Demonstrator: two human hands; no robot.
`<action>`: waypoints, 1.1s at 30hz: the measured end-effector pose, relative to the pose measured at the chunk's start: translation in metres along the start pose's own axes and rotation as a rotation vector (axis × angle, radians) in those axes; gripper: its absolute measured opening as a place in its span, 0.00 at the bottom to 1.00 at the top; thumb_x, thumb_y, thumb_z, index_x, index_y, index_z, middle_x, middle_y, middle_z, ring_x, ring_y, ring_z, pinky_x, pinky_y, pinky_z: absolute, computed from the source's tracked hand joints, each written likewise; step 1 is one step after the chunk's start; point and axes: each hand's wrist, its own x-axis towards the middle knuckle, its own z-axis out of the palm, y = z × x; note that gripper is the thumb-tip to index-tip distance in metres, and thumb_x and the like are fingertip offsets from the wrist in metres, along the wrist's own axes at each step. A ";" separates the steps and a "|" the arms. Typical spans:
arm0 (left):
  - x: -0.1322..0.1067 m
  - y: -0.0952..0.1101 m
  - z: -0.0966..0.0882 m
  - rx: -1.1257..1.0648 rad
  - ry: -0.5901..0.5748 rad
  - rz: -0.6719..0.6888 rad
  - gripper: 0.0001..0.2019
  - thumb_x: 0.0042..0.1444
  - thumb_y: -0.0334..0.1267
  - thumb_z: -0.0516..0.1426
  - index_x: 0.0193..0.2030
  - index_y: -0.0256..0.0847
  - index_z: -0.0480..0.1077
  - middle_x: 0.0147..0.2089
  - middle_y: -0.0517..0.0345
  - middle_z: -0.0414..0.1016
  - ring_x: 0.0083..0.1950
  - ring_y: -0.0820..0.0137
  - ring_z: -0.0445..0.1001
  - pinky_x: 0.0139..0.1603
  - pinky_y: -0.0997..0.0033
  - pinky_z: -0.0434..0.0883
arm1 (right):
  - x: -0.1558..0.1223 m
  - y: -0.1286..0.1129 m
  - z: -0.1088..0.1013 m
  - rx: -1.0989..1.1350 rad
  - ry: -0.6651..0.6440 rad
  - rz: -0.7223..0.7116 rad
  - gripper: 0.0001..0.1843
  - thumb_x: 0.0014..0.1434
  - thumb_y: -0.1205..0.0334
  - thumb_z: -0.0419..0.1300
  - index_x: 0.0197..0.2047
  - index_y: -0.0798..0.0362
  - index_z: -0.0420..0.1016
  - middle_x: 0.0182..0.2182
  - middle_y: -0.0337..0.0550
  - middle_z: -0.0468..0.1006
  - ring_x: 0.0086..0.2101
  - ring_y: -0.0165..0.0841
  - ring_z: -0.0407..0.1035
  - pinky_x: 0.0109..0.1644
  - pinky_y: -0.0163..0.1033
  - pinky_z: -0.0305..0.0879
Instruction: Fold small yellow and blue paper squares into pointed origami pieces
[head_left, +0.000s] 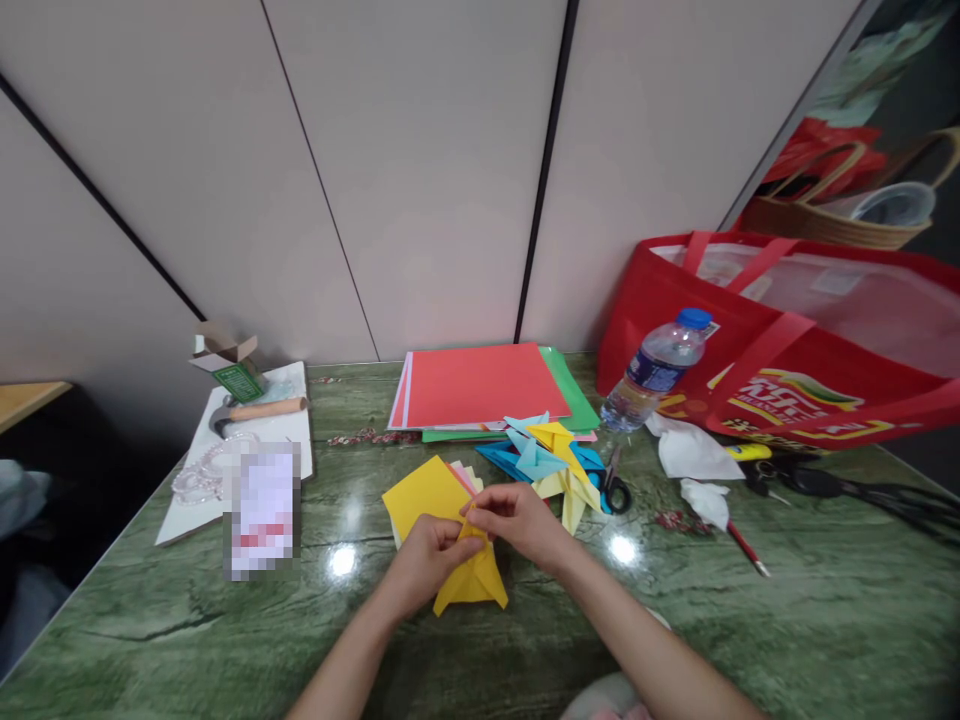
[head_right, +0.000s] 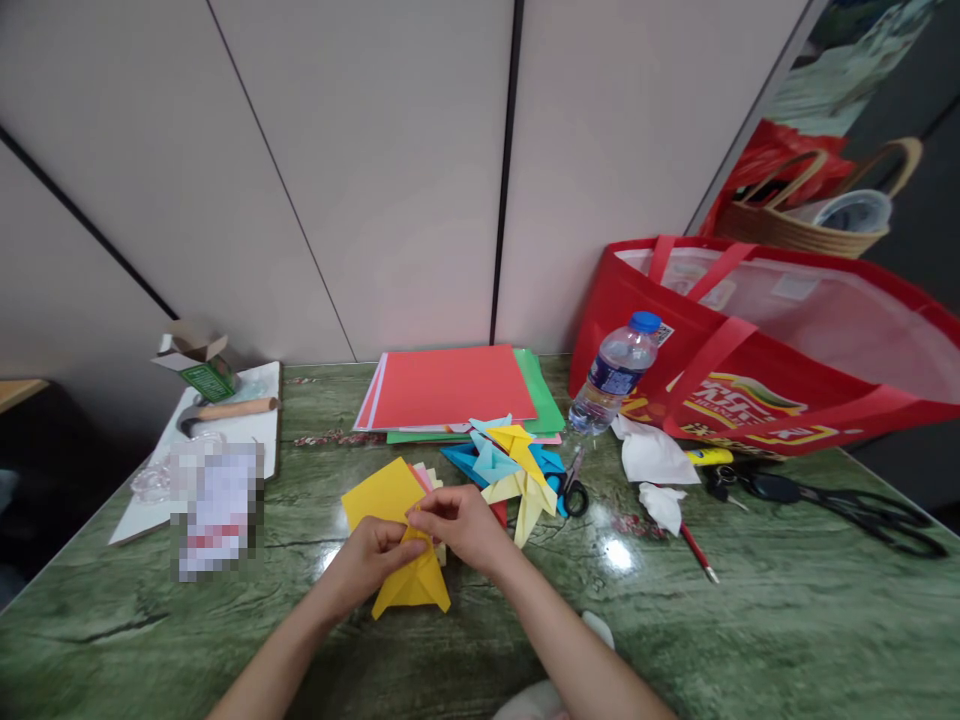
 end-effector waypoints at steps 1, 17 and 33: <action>0.000 0.000 0.000 0.021 -0.001 0.005 0.23 0.39 0.54 0.58 0.12 0.38 0.56 0.16 0.69 0.45 0.20 0.80 0.43 0.20 0.76 0.41 | 0.000 0.000 0.000 -0.003 0.007 -0.008 0.15 0.45 0.50 0.63 0.26 0.56 0.76 0.21 0.37 0.72 0.21 0.26 0.61 0.24 0.31 0.60; 0.001 0.002 0.002 0.131 0.063 0.044 0.21 0.42 0.53 0.57 0.14 0.37 0.59 0.16 0.68 0.47 0.20 0.78 0.46 0.20 0.76 0.44 | 0.002 0.004 0.000 0.077 0.025 -0.024 0.14 0.42 0.54 0.66 0.27 0.55 0.71 0.21 0.34 0.69 0.21 0.25 0.61 0.23 0.31 0.60; -0.011 -0.005 -0.007 0.873 0.319 0.407 0.12 0.56 0.35 0.49 0.34 0.41 0.74 0.26 0.51 0.78 0.25 0.67 0.73 0.24 0.75 0.58 | -0.004 -0.004 -0.007 -0.493 0.125 -0.537 0.03 0.55 0.61 0.59 0.32 0.51 0.71 0.29 0.42 0.74 0.30 0.32 0.69 0.34 0.37 0.67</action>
